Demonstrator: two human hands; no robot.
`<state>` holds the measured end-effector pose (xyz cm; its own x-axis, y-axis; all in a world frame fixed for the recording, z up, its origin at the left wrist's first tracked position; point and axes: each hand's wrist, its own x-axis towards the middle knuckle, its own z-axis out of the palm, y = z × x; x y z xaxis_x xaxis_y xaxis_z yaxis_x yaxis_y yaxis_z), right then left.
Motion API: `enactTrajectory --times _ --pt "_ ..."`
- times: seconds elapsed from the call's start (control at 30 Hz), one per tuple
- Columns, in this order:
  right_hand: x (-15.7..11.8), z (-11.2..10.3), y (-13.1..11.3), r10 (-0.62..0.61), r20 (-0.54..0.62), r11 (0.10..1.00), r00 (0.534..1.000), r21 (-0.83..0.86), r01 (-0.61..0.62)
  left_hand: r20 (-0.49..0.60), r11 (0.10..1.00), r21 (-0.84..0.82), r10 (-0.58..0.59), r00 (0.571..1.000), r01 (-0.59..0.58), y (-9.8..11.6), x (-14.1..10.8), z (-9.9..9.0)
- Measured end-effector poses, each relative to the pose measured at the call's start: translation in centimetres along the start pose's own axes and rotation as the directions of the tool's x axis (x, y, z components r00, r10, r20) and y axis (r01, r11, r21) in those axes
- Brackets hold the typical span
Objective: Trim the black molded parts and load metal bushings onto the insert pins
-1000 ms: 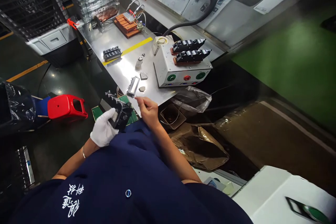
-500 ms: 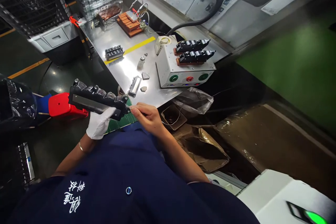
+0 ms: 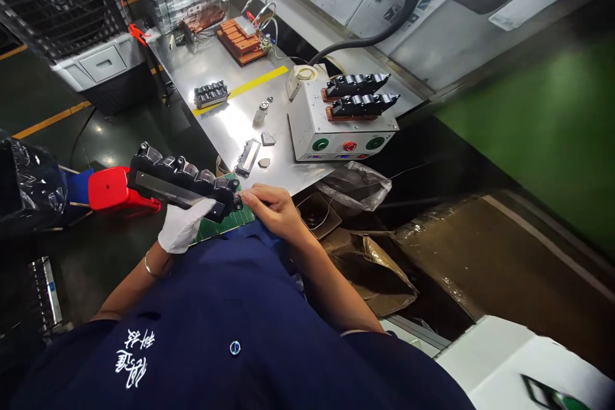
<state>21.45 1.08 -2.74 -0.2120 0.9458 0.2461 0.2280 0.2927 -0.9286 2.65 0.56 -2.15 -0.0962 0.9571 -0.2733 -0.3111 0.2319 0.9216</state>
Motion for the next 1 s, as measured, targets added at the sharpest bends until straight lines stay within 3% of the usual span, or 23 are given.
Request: enactTrajectory --times 0.13,0.23,0.3,0.37,0.43,0.5,0.67,0.9,1.0 --pt "-0.2 1.1 1.0 -0.079 -0.157 0.988 0.985 -0.142 0.056 0.015 0.98 -0.171 -0.099 0.995 0.1 0.2 0.1 0.7" --pt "-0.4 1.4 1.9 -0.153 -0.427 0.943 0.891 -0.333 0.002 0.064 0.927 -0.29 -0.229 0.971 0.238 0.5 0.3 1.2" --pt "-0.5 1.1 2.2 -0.148 -0.522 0.925 0.84 -0.373 -0.069 0.075 0.912 -0.27 -0.298 0.952 0.307 0.8 0.4 1.3" --pt "-0.6 0.5 2.1 -0.123 -0.424 0.931 0.897 -0.362 -0.044 0.055 0.926 -0.214 -0.306 0.951 0.31 1.0 0.5 1.3" --pt "-0.8 0.1 1.7 -0.143 -0.223 0.931 0.964 -0.36 0.054 0.027 0.944 -0.154 -0.291 0.956 0.292 1.1 0.4 1.3" --pt "-1.0 0.0 1.2 -0.184 -0.099 0.911 0.978 -0.39 0.132 0.014 0.952 -0.102 -0.288 0.958 0.288 1.1 0.3 1.3" --pt "-1.1 0.6 0.6 -0.169 -0.07 0.856 0.983 -0.504 0.112 -0.027 0.972 -0.023 -0.235 0.972 0.235 0.9 -0.2 1.6" --pt "-1.4 1.0 0.4 -0.104 -0.095 0.861 0.99 -0.507 0.041 -0.07 0.982 0.02 -0.185 0.98 0.187 1.1 -0.6 1.8" --pt "-1.1 -0.2 0.1 -0.088 0.049 0.865 0.995 -0.491 0.101 -0.052 0.981 0.079 -0.176 0.983 0.179 1.3 -0.6 1.5"
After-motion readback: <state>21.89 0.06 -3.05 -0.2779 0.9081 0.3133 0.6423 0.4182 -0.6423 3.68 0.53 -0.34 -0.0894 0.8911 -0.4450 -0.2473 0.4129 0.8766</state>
